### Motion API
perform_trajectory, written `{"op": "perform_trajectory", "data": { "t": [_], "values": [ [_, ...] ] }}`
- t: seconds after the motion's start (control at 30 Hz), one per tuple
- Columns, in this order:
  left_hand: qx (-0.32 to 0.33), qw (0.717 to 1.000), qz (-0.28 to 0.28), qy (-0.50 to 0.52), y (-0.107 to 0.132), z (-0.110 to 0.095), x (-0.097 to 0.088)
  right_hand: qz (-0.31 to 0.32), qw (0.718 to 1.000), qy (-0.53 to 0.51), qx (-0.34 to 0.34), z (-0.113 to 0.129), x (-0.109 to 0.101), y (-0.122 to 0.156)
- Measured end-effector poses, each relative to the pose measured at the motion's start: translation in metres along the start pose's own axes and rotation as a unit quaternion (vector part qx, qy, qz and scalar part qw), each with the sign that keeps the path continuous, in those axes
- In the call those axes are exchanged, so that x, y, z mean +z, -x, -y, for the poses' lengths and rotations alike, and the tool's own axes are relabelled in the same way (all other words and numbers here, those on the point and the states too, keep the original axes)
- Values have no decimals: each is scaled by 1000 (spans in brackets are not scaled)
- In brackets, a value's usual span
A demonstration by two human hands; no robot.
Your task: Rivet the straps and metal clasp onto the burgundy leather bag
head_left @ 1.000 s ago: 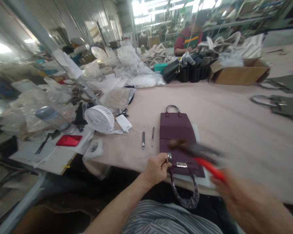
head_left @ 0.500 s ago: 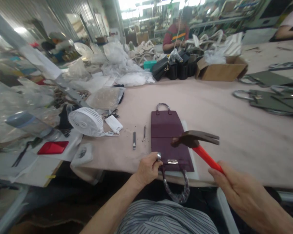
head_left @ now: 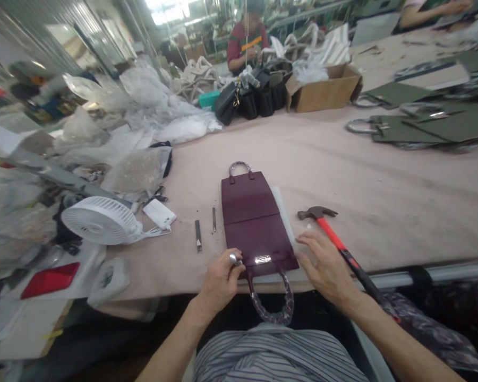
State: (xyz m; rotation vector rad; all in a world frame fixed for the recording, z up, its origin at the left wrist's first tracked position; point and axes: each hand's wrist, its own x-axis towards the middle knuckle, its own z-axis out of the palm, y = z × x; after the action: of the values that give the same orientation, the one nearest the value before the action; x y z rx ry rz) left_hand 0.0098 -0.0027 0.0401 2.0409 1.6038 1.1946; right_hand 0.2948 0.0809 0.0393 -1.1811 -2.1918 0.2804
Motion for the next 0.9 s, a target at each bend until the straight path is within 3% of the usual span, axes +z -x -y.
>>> {"op": "perform_trajectory", "data": {
  "t": [0.1, 0.2, 0.3, 0.37, 0.43, 0.57, 0.7, 0.8, 0.9],
  "values": [
    [40, 999, 16, -21, -1, -3, -3, 35, 997, -62, -22, 19, 19, 7],
    [55, 998, 27, -17, 3, -1, 0, 26, 997, -79, -5, 22, 28, 13],
    [-76, 995, -50, 50, 9, 4, 3, 10, 995, -95, -3, 18, 29, 14],
    [-185, 972, -92, 114, 14, 7, 2, -2, 994, -108, -2, 17, 27, 13],
    [-233, 956, -100, 149, 16, 4, -2, -4, 992, -123, 2, 16, 25, 12],
    [-179, 968, -92, 150, 5, -17, -4, 32, 987, -155, -17, 12, 16, 16],
    [-181, 959, -84, 203, -18, -36, 19, 71, 983, -164, -47, 4, 9, 28],
    [-187, 951, -83, 232, -28, -38, 41, 80, 981, -162, -67, -2, 7, 36],
    [-169, 961, -63, 209, -29, -32, 53, 88, 981, -157, -78, -6, 7, 38]
  ]
}}
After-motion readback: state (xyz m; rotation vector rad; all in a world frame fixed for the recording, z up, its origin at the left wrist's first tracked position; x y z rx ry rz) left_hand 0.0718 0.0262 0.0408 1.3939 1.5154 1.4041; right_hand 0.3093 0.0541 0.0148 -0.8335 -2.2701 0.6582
